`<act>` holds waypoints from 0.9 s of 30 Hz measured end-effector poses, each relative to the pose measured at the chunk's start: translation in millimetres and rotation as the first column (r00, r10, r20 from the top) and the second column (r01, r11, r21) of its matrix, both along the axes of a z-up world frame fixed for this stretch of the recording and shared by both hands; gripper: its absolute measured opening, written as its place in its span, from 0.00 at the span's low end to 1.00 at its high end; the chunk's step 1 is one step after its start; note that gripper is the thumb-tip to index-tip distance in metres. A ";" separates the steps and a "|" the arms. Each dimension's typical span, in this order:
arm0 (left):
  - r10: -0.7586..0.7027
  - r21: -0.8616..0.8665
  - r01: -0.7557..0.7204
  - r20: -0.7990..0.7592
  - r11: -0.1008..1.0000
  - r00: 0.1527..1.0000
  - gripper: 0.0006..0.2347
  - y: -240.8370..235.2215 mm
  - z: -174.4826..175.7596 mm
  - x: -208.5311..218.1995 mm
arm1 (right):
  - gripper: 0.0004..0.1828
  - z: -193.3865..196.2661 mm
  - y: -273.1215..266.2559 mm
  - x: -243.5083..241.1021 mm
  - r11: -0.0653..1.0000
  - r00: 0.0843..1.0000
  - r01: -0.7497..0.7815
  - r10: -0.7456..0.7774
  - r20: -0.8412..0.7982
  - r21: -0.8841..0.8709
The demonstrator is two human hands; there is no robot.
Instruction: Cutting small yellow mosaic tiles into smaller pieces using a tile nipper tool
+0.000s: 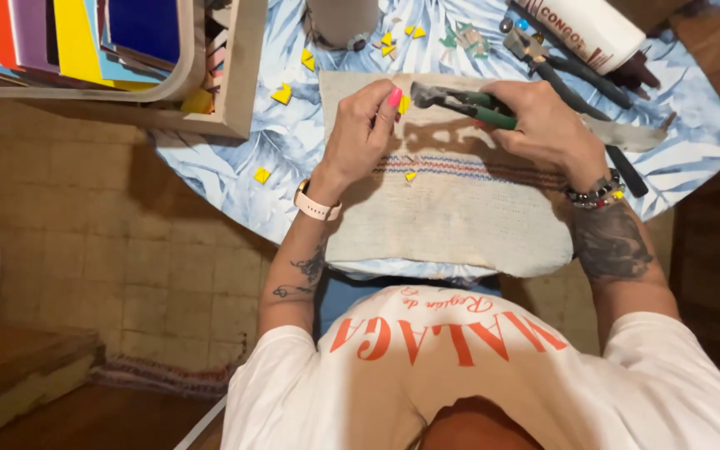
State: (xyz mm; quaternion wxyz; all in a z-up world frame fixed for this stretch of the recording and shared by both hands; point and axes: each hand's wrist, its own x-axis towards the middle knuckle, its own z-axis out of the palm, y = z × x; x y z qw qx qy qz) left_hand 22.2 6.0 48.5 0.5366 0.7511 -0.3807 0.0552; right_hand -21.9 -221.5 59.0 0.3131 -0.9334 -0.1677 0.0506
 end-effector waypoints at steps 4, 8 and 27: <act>-0.013 0.018 0.013 0.047 1.000 0.999 0.12 -4.1 3.3 7.6 | 0.12 -8.4 -3.8 10.7 0.984 0.999 -0.046 0.049 0.011 -0.173; -0.068 0.048 0.066 0.033 0.997 0.997 0.12 -4.0 -2.7 2.9 | 0.19 -31.3 -14.9 8.8 0.966 0.992 -0.106 0.119 0.042 -0.234; -0.117 0.056 0.115 0.033 0.992 0.993 0.13 -1.6 -7.5 2.2 | 0.11 -31.2 -14.3 8.5 0.958 0.998 -0.068 0.067 -0.015 -0.279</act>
